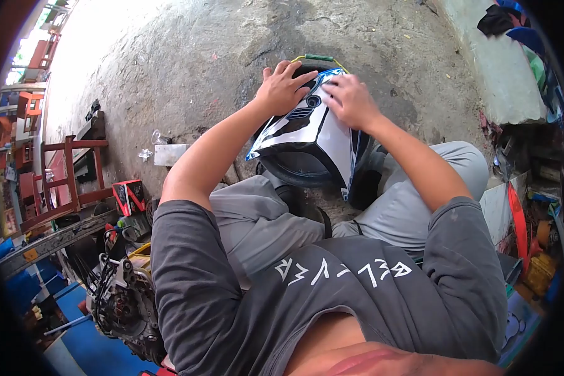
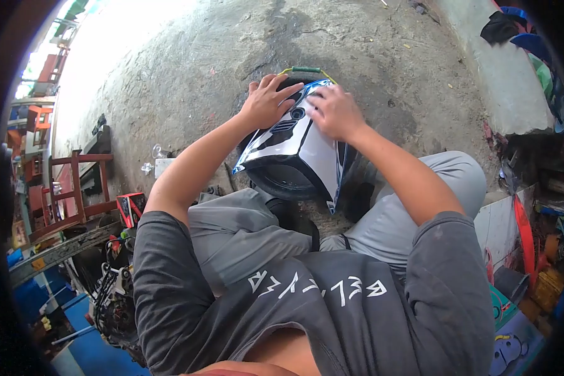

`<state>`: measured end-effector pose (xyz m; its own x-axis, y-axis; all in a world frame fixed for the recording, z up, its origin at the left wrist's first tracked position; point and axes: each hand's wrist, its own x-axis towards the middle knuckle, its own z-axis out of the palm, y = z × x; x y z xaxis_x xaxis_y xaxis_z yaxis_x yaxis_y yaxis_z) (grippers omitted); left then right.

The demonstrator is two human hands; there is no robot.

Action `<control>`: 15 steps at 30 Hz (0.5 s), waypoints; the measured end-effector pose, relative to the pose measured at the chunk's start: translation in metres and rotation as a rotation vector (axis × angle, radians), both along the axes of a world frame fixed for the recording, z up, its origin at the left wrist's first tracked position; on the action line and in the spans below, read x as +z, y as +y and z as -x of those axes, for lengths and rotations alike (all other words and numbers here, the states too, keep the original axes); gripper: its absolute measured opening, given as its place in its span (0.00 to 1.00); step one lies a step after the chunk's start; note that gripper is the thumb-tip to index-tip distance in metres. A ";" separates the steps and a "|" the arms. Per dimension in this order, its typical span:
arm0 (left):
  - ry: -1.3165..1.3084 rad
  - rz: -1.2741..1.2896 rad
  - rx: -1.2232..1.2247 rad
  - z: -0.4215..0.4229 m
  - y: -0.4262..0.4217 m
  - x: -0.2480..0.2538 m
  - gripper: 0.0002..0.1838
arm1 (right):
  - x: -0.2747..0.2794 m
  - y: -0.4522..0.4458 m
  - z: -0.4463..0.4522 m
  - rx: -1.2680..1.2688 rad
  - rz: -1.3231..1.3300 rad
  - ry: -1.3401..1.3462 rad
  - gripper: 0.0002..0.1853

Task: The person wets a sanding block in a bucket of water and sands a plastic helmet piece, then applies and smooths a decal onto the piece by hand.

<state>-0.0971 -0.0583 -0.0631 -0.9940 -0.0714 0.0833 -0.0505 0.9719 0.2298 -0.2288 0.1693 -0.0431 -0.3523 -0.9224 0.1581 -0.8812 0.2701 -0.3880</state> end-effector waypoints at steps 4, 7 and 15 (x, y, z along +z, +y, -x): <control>0.000 0.010 -0.028 0.002 -0.003 -0.003 0.27 | 0.000 0.001 -0.006 0.079 0.032 0.006 0.23; 0.005 0.012 -0.030 0.001 -0.003 -0.004 0.27 | 0.000 0.001 0.004 -0.013 0.005 0.021 0.25; 0.001 0.011 -0.037 0.002 -0.004 -0.004 0.27 | 0.014 -0.003 -0.014 0.154 -0.046 -0.039 0.25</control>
